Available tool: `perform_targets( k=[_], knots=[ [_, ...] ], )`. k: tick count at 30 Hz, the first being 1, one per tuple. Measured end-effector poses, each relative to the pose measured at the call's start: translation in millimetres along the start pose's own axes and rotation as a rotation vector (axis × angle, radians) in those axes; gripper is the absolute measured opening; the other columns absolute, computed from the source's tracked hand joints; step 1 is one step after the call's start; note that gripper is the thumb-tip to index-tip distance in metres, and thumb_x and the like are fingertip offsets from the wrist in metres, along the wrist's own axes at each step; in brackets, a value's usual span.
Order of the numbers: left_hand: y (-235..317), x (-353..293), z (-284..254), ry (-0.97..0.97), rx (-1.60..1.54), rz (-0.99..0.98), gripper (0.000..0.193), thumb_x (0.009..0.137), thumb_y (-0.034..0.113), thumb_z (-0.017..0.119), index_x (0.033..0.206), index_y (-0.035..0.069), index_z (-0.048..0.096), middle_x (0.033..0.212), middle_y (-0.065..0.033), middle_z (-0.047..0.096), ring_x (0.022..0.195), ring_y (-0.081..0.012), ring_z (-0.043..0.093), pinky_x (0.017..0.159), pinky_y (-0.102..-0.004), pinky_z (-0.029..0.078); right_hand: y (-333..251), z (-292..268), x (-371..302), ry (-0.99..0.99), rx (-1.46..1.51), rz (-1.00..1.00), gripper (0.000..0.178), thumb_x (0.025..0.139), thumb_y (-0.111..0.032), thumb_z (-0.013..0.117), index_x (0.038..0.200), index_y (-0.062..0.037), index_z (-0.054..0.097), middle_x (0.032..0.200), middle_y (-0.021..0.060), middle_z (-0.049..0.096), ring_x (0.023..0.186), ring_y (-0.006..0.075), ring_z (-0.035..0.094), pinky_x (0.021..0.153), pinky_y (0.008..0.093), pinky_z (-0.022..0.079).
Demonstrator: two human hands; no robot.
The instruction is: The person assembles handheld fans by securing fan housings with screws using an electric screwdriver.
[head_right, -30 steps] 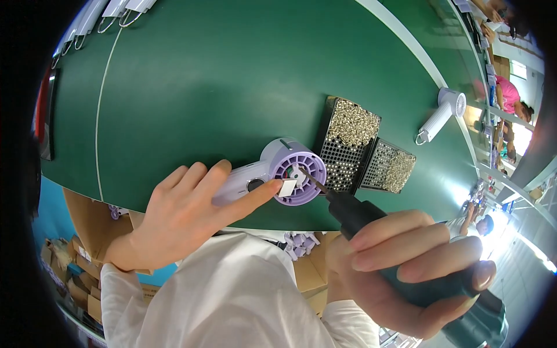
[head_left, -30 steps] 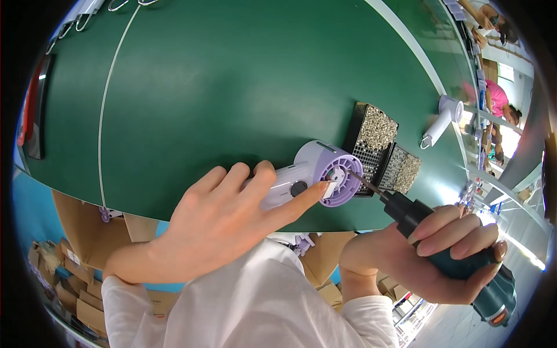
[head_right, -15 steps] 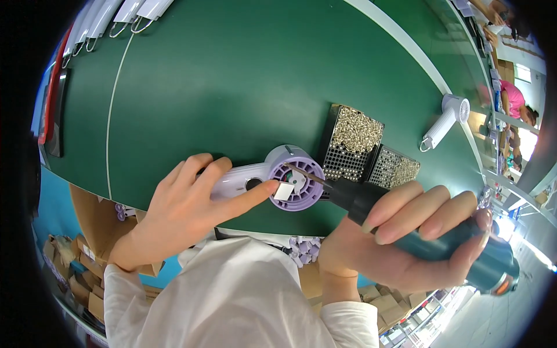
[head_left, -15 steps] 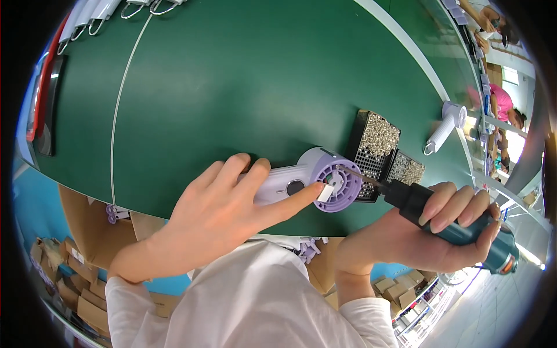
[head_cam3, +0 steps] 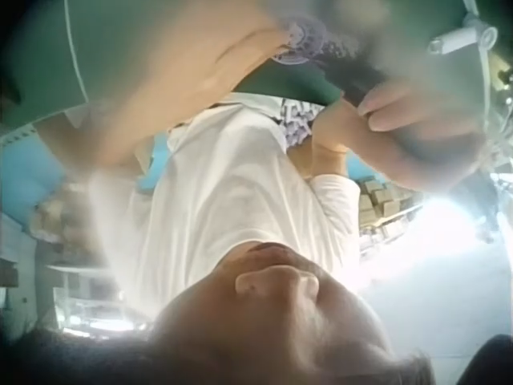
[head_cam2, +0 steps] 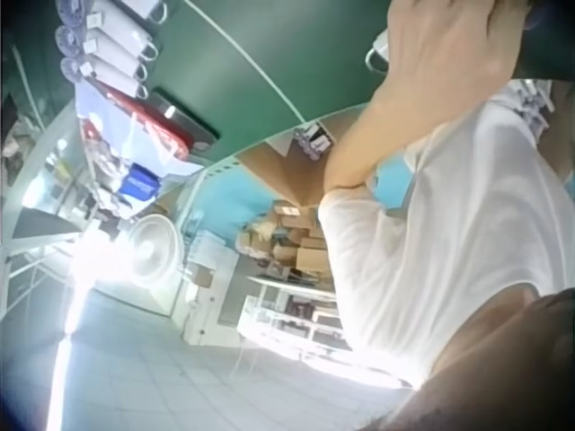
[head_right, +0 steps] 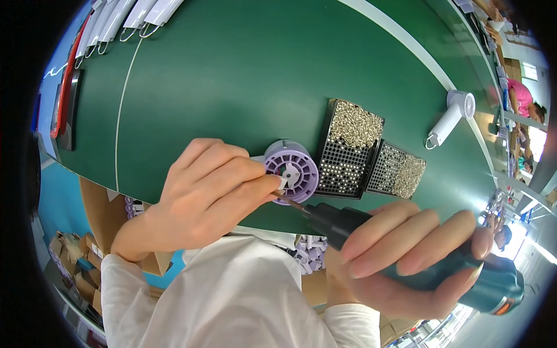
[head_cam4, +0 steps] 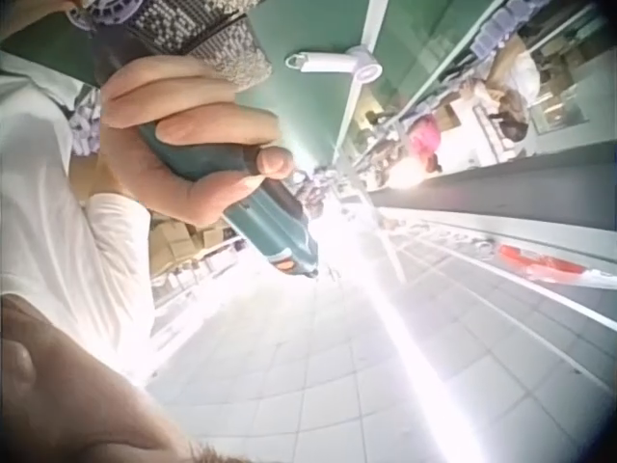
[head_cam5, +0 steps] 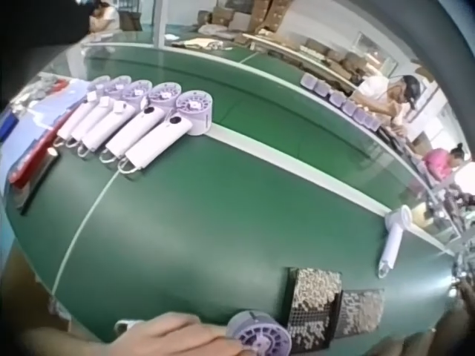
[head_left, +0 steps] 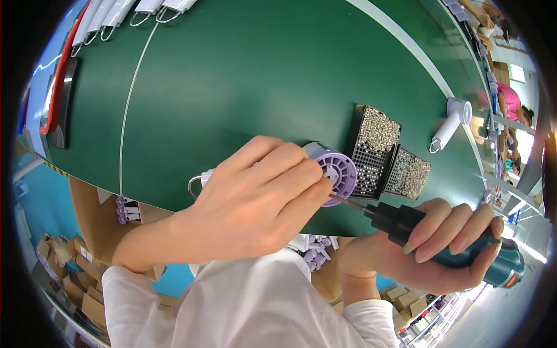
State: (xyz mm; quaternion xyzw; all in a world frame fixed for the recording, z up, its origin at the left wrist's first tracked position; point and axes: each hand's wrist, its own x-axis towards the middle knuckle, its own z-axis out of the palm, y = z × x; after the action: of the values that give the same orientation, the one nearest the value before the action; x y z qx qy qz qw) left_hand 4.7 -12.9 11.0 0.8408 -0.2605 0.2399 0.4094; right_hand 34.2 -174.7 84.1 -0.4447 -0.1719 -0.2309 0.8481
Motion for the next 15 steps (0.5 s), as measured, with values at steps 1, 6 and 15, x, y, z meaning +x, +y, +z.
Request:
perform_targets(
  k=[1, 6, 15],
  knots=[
    [2.3, 1.3, -1.1, -0.013, 0.008, 0.0, 0.027, 0.059, 0.009, 0.076, 0.083, 0.0, 0.065, 0.078, -0.007, 0.059, 0.071, -0.0227, 0.056, 0.064, -0.0328, 0.045, -0.9, 3.1, -1.8, -0.048, -0.024, 0.002, 0.027, 0.095, -0.024, 0.041, 0.104, 0.0015, 0.042, 0.067, 0.005, 0.04, 0.036, 0.0146, 0.038, 0.031, 0.0273, 0.036],
    [9.5, 1.4, -9.7, -0.163, 0.096, 0.047, 0.03, 0.061, 0.014, 0.076, 0.086, 0.0, 0.065, 0.081, -0.0076, 0.058, 0.074, -0.0236, 0.057, 0.067, -0.0335, 0.045, -2.5, 8.6, -12.4, -0.225, -0.045, -0.088, 0.029, 0.091, -0.024, 0.047, 0.101, 0.003, 0.041, 0.068, 0.0063, 0.041, 0.034, 0.0152, 0.037, 0.031, 0.0271, 0.034],
    [3.8, -18.3, -24.6, -0.374, 0.086, -0.338, 0.063, 0.066, 0.019, 0.073, 0.125, 0.014, 0.053, 0.111, -0.0134, 0.05, 0.096, -0.0296, 0.053, 0.08, -0.0379, 0.046, -1.1, 7.4, -6.7, -0.216, -0.184, -0.2, 0.031, 0.09, -0.026, 0.048, 0.102, 0.0027, 0.043, 0.068, 0.0073, 0.041, 0.035, 0.0166, 0.037, 0.032, 0.0297, 0.032]
  ],
)
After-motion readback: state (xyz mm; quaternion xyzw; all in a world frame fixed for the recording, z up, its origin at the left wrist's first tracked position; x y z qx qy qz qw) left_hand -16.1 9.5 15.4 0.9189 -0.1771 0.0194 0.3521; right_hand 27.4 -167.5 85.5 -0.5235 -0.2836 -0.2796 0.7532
